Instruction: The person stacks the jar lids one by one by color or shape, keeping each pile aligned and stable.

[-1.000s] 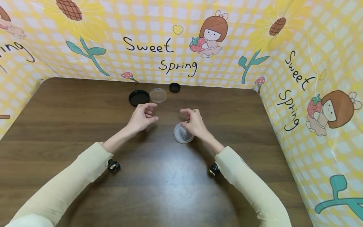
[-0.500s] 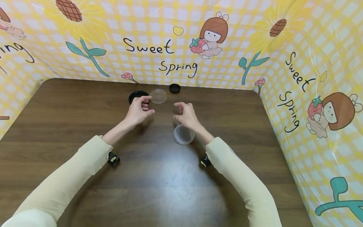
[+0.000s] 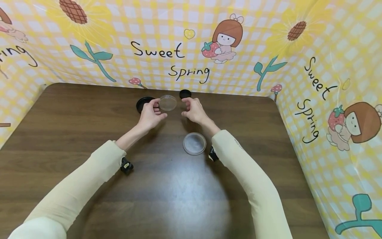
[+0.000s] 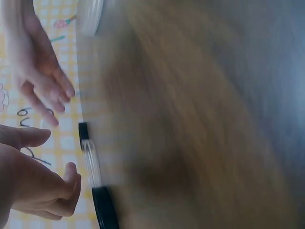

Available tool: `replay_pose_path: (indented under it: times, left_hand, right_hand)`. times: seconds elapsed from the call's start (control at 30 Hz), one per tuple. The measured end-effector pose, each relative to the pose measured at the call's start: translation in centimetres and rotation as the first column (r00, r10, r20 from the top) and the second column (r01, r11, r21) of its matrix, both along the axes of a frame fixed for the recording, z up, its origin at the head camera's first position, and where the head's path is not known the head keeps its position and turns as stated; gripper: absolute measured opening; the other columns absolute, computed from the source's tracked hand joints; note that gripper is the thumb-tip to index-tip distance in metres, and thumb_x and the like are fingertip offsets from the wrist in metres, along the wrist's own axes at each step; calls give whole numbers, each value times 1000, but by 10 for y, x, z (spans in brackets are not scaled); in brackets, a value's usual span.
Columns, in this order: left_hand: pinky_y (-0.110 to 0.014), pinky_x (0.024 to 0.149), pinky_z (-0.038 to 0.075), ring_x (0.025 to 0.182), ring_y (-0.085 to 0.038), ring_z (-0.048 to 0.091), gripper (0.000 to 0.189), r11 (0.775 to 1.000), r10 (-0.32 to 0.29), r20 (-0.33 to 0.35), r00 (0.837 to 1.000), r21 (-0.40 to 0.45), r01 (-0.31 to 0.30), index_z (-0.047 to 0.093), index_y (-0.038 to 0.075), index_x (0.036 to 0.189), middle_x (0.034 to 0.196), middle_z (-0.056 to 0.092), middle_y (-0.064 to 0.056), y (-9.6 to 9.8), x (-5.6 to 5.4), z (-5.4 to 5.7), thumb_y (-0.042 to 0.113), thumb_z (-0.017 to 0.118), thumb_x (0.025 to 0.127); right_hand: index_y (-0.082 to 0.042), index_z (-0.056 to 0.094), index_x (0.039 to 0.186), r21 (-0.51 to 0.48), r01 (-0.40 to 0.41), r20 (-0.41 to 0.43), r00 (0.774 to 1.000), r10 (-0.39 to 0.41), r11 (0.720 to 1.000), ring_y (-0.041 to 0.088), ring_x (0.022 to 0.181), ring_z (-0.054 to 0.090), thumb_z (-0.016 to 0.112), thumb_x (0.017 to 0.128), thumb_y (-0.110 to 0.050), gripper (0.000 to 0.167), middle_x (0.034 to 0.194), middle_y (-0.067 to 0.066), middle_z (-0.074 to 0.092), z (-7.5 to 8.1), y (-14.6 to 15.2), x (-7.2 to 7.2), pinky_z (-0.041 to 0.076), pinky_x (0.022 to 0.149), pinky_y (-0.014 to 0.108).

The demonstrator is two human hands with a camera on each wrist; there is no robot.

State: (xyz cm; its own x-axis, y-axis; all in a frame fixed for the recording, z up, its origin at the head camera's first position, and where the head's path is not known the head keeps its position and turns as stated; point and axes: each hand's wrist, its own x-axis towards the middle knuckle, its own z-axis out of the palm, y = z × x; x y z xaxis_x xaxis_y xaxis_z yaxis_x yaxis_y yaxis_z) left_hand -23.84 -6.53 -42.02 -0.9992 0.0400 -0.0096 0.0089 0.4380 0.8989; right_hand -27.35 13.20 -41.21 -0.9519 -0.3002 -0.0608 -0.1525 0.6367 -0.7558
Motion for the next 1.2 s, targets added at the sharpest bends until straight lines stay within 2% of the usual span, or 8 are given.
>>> replay_pose_path:
  times: [0.2,0.37,0.57,0.83,1.07,1.2]
  left_hand:
    - [-35,97,46,116,-33,51,79,998,10,92,996,57,-16,25,-1,150,133,33,-24,15,8,-3,3,71,85]
    - [-35,97,45,119,-33,49,85,999,9,107,994,50,-14,19,-1,152,138,26,-26,21,8,-5,3,71,85]
    - [-35,97,45,118,-33,49,83,999,22,113,993,36,-26,20,0,151,139,27,-26,19,5,-8,3,70,86]
    - [-35,97,46,119,-32,51,73,999,-36,122,992,-7,37,24,-2,150,137,36,-24,15,4,-11,1,65,89]
    - [-34,97,46,118,-31,52,69,998,-43,101,994,-35,46,29,-2,148,133,41,-23,9,7,-11,-1,64,89]
    - [-34,97,46,118,-31,52,68,998,-49,116,992,-41,54,29,-2,148,132,42,-22,5,8,-11,-1,64,89]
  right_hand:
    - [-1,47,139,34,-64,25,998,64,997,32,113,52,69,87,0,57,125,20,43,0,-4,-19,46,93,37]
    - [-1,46,140,60,-130,18,991,129,990,32,117,50,68,87,1,58,131,19,41,-1,-11,-32,45,96,35]
    - [-2,45,142,96,-213,36,977,210,972,32,123,44,65,88,5,58,138,19,36,-3,-18,-46,47,94,33]
    - [-2,44,142,132,-291,41,957,288,948,31,124,40,64,88,7,58,145,19,29,-6,-21,-57,48,93,34]
    - [-2,40,145,118,-366,34,931,365,923,33,116,43,70,85,4,67,150,20,23,-11,-27,-63,48,91,37]
    - [-4,38,146,168,-382,31,924,382,909,33,115,43,71,85,-1,69,150,19,23,-13,-34,-67,48,90,37]
